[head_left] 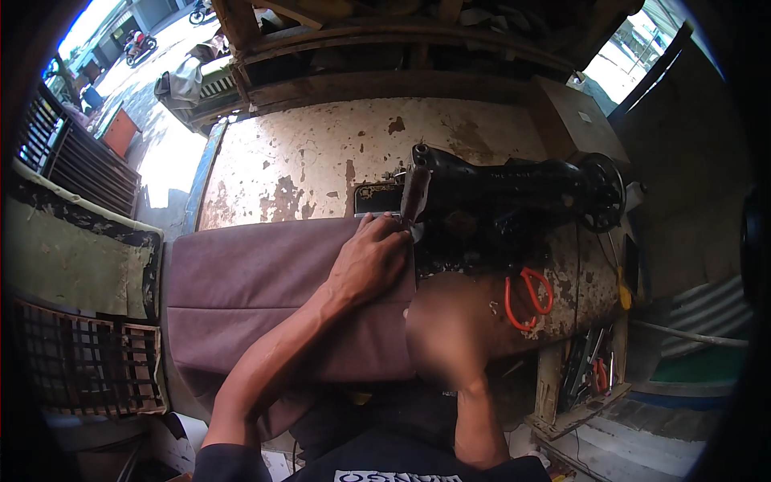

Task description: The person uses a sewing machine to stitch two different colored fabric panels together, then uses shears to trim the excess material.

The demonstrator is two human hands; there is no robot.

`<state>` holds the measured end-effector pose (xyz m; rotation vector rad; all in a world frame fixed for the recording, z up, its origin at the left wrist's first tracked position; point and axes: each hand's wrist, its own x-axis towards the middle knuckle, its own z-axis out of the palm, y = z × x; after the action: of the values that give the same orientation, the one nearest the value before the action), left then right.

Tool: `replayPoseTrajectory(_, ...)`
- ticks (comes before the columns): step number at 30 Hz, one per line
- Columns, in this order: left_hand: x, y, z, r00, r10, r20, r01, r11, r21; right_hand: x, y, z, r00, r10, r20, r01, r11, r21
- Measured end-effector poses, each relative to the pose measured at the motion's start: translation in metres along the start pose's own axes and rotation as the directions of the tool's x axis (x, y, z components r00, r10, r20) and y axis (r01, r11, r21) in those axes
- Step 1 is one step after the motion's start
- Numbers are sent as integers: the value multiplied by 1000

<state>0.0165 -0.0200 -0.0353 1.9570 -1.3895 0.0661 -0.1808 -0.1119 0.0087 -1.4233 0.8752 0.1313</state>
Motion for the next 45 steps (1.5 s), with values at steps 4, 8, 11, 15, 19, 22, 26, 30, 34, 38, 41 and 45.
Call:
replayPoseTrajectory(4,3,-2,0,1000,2,-4,-2,1000,3,-2,3,13,993,-36,-110,41,998,47)
replayPoseTrajectory(8,4,-2,-1,999,-30,16,31,998,-58,-3,1,22,987,-54,-152,62,997,48)
replayPoseTrajectory(11,1,-6,1,1000,-12,-10,12,1000,-28,0,3,26,977,-74,-198,87,995,58)
replayPoseTrajectory(15,2,-5,0,1000,-18,-17,17,998,-59,3,1,27,975,-43,-217,64,994,90)
replayPoseTrajectory(19,5,-6,1,999,-52,6,53,989,-139,11,0,31,941,-63,-332,112,985,132)
replayPoseTrajectory(22,-4,-7,0,998,-41,47,44,997,-70,8,-10,34,938,-15,-345,26,999,28)
replayPoseTrajectory(26,-18,15,-16,967,-97,237,54,981,184,29,26,28,879,-230,-417,141,962,-232)
replayPoseTrajectory(30,-36,5,-21,955,-121,271,67,977,200,35,26,28,899,-288,-329,152,912,-381)
replayPoseTrajectory(34,-38,2,-21,974,-72,215,29,980,198,35,28,28,888,-334,-315,208,904,-374)
replayPoseTrajectory(38,-37,-2,-24,974,-61,220,16,979,203,35,23,26,894,-343,-287,228,902,-367)
replayPoseTrajectory(41,-32,-5,-21,977,-61,205,20,981,195,41,22,24,894,-347,-285,240,906,-348)
replayPoseTrajectory(45,-25,-10,-24,957,-103,273,44,975,216,48,18,26,890,-347,-296,248,913,-325)
